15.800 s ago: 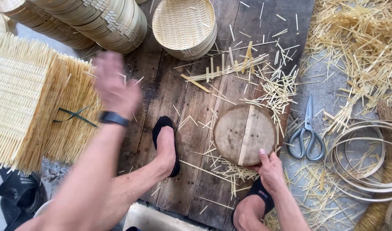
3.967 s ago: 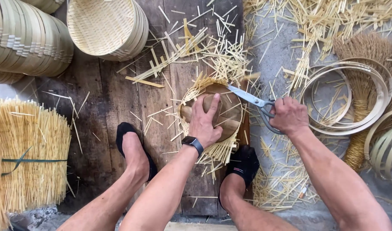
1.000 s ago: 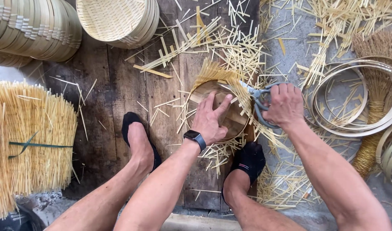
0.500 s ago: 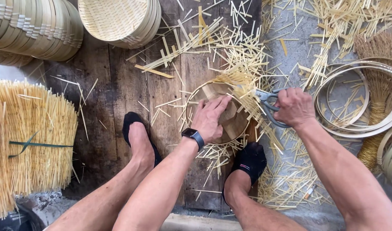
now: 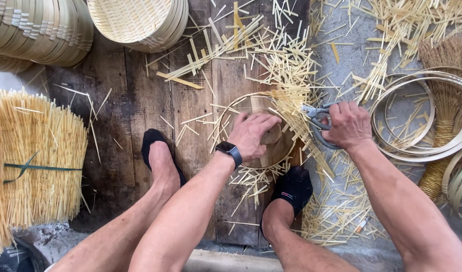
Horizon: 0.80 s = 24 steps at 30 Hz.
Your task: The person sits on the floor assembling bamboo steamer baskets. They place a woven bamboo mat over a round wooden mold, press a bamboo rim ring around it, trim the excess strip ends with scissors, and stack the finished baskets with others on the floor.
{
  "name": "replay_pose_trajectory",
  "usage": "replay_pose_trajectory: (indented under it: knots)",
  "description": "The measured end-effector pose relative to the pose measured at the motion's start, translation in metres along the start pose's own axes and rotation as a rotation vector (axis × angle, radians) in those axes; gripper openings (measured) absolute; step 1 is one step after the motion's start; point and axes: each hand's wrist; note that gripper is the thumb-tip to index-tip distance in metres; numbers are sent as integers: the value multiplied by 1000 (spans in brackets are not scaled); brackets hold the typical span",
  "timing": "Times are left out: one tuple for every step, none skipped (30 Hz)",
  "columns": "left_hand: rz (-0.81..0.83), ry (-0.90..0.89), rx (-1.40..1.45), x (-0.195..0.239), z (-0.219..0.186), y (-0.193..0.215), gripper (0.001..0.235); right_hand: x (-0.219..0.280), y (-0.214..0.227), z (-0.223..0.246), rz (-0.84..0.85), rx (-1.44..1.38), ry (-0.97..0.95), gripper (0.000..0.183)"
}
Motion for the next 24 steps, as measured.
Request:
replay_pose_trajectory:
  knots:
    - [1,3,2,0,2,-1,82,-6,12,9,2,-1,2,26]
    - [41,-35,-1,-3,3,0,85,-14,24,16,-61,43,18,30]
    - [80,-73,-3,-6,4,0,89,-22,36,23,-124,86,35,35]
    - [80,-77,-6,-8,4,5,89,-18,24,16,-128,88,32,35]
    - [111,-75,-2,-11,4,9,88,-14,12,9,-94,77,28,31]
    - [144,-64,5,-9,4,11,87,-9,-1,5,-55,62,31,27]
    - [144,-60,5,-9,1,15,87,-4,-4,0,-54,59,33,27]
    - [213,-45,-44,-10,-1,20,82,-3,-7,-6,39,16,27,23]
    - [281,-30,-93,-12,-3,25,78,-1,-10,-12,131,-26,21,19]
    - [285,-30,-88,-11,-3,25,78,1,-6,-11,138,-26,20,19]
    - [275,-21,-62,-10,-4,26,78,3,-3,-10,189,-46,6,18]
    - [261,-16,-41,-12,-3,28,77,1,1,-11,234,-65,-11,17]
    - [260,-19,-41,-12,0,24,77,0,1,-12,233,-62,-13,17]
    - [228,-36,-8,-10,4,20,76,0,1,-11,240,-78,-23,17]
    - [195,-52,24,-7,7,16,75,-1,2,-10,246,-93,-33,17]
    - [192,-54,22,-6,8,16,75,-4,5,-9,242,-92,-34,17]
    - [182,-38,34,-6,8,15,74,-7,8,-8,295,-86,-54,20]
    - [174,-21,48,-5,8,13,72,-9,12,-8,352,-79,-75,24]
    - [173,-22,49,-6,7,15,72,-9,10,-13,351,-77,-75,24]
    - [177,-21,36,-6,5,16,72,-8,8,-16,410,-98,-172,27]
    - [180,-19,24,-5,4,17,71,-7,6,-20,469,-118,-268,31]
    - [176,-16,22,-4,1,18,71,-8,8,-27,466,-118,-264,31]
    - [173,20,9,-4,-2,20,72,-9,10,-35,409,-181,-394,34]
    - [173,50,-6,-4,-5,22,73,-9,13,-42,350,-244,-531,37]
Point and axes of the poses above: each hand's wrist, its own x-axis away from the middle knuckle, its own y-axis out of the back of the hand, z = x × y, and after that the axes turned 5 degrees about -z, right-handed
